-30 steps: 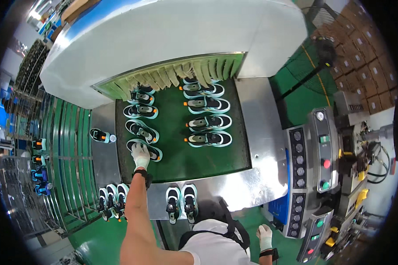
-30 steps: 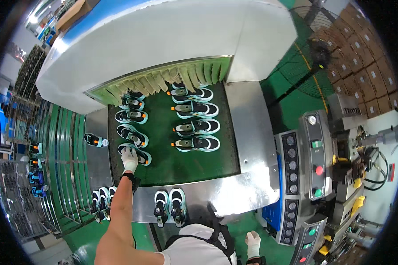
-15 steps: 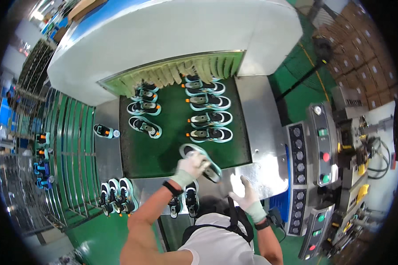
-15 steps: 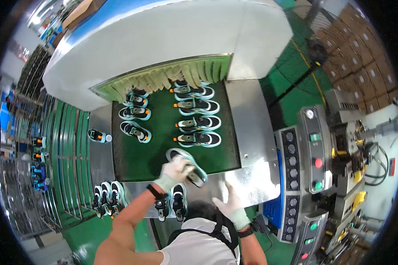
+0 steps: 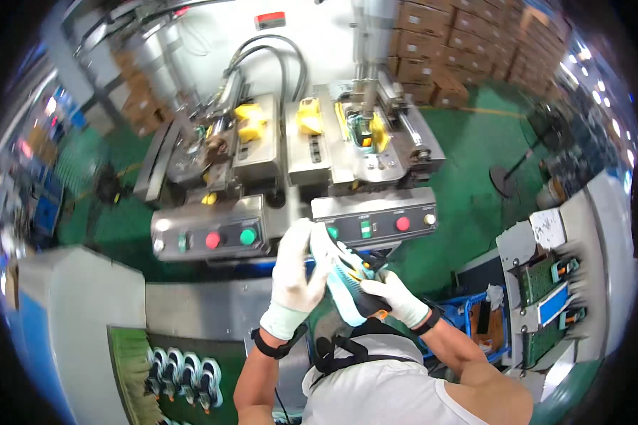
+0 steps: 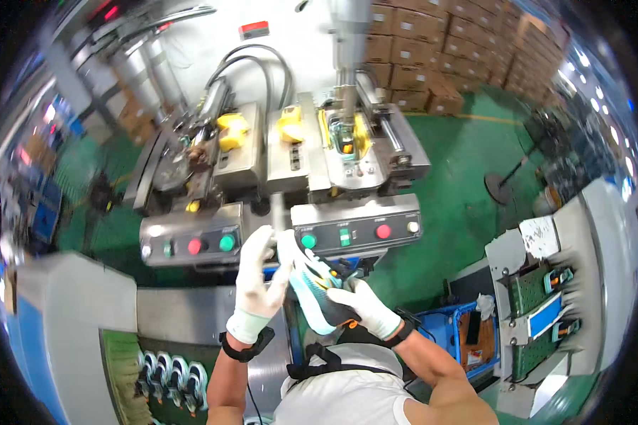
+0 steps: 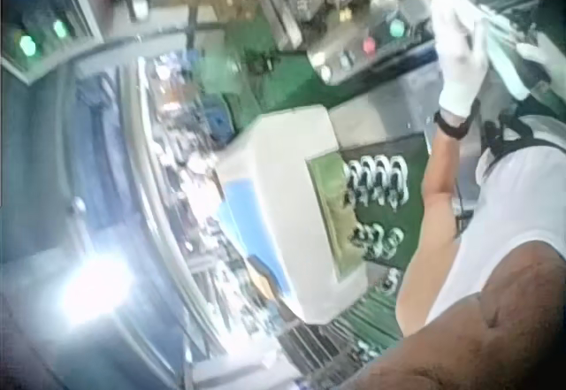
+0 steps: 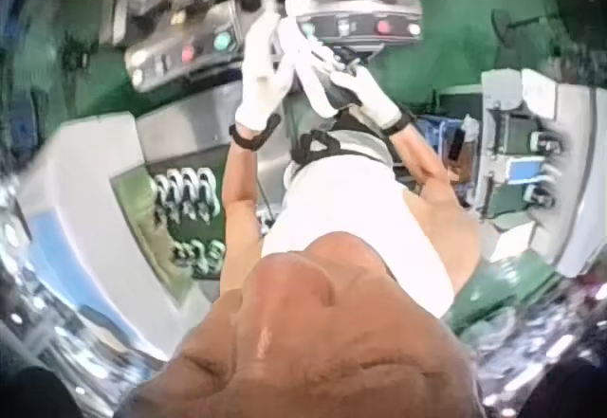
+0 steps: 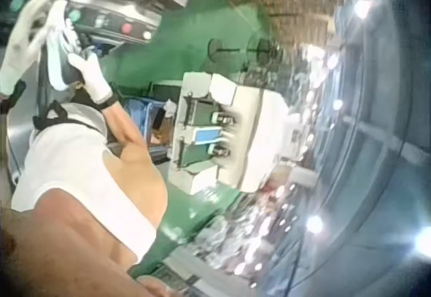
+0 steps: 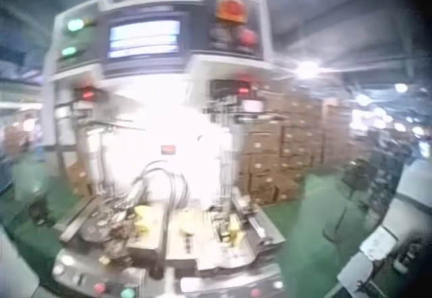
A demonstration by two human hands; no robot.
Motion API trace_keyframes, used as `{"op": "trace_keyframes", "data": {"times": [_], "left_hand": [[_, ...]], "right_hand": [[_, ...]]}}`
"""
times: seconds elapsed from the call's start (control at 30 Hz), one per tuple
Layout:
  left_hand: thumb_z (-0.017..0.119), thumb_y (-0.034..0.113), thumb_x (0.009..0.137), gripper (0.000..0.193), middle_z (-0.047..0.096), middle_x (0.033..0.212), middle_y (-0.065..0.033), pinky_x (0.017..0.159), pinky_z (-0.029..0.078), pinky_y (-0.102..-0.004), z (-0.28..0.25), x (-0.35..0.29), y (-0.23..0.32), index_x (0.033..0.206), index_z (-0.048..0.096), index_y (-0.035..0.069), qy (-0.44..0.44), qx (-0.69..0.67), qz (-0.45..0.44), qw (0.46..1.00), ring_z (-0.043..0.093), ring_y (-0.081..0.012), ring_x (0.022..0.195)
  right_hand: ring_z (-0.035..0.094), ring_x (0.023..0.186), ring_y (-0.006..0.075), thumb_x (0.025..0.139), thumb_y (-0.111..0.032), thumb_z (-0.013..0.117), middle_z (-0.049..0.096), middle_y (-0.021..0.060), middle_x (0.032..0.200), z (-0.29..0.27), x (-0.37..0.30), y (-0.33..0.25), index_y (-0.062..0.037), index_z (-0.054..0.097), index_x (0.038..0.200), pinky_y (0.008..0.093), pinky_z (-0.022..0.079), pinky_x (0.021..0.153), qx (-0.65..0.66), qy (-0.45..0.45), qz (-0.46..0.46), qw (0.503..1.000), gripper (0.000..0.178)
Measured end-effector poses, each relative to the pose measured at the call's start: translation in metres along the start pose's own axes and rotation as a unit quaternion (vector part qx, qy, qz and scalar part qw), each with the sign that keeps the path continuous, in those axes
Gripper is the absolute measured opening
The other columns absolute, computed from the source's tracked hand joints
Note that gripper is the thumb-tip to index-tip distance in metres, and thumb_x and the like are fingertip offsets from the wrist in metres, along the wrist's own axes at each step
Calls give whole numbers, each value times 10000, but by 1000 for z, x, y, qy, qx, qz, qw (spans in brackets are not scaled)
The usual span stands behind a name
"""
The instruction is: The person picks up shoes from a table, places them into a machine, and presses buttons. They then remove the shoes from the machine and place them onto a conveyor belt.
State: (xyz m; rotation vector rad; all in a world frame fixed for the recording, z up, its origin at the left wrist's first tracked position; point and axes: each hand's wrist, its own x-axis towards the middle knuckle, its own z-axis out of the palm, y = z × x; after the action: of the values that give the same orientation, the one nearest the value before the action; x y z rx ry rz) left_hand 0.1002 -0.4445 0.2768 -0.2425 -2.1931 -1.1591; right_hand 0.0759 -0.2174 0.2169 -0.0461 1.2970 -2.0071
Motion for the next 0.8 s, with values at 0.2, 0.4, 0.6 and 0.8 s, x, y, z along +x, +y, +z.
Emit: {"op": "trace_keyframes", "data": {"times": [0.2, 0.4, 0.6, 0.8], "left_hand": [[617, 133, 958, 537, 510, 1346, -210, 1008, 482, -407, 150, 112, -33, 1428, 407, -17, -117, -149, -168, 968, 533, -294, 1257], [667, 370, 897, 751, 475, 1363, -357, 1041, 443, -457, 295, 224, -208, 1403, 383, -106, -123, 68, -265, 954, 500, -478, 1245], [585, 255, 896, 588, 523, 1230, -406, 966, 474, -466, 379, 239, -269, 1296, 365, -115, -129, 215, -263, 932, 577, -488, 1114], [625, 204, 902, 330, 697, 956, -175, 766, 524, -372, 328, 282, -251, 1066, 636, -82, -212, 70, -326, 919, 681, -285, 867]], "right_hand": [[683, 881, 177, 900, -212, 678, 667, 110, 1099, -106, -47, -34, 86, 547, 1247, 304, 564, 776, 132, 137, -149, 970, 476], [678, 977, 223, 867, -242, 718, 656, 122, 1135, -152, -69, -45, 42, 500, 1312, 362, 562, 853, 186, 244, -165, 938, 571], [639, 996, 167, 795, -312, 827, 640, 94, 1171, -168, -82, -42, 34, 503, 1329, 331, 535, 875, 217, 325, -209, 896, 713], [667, 917, 146, 837, -189, 735, 677, 83, 1072, -195, -54, -46, 50, 559, 1262, 284, 550, 793, 147, 343, -111, 921, 519]]}}
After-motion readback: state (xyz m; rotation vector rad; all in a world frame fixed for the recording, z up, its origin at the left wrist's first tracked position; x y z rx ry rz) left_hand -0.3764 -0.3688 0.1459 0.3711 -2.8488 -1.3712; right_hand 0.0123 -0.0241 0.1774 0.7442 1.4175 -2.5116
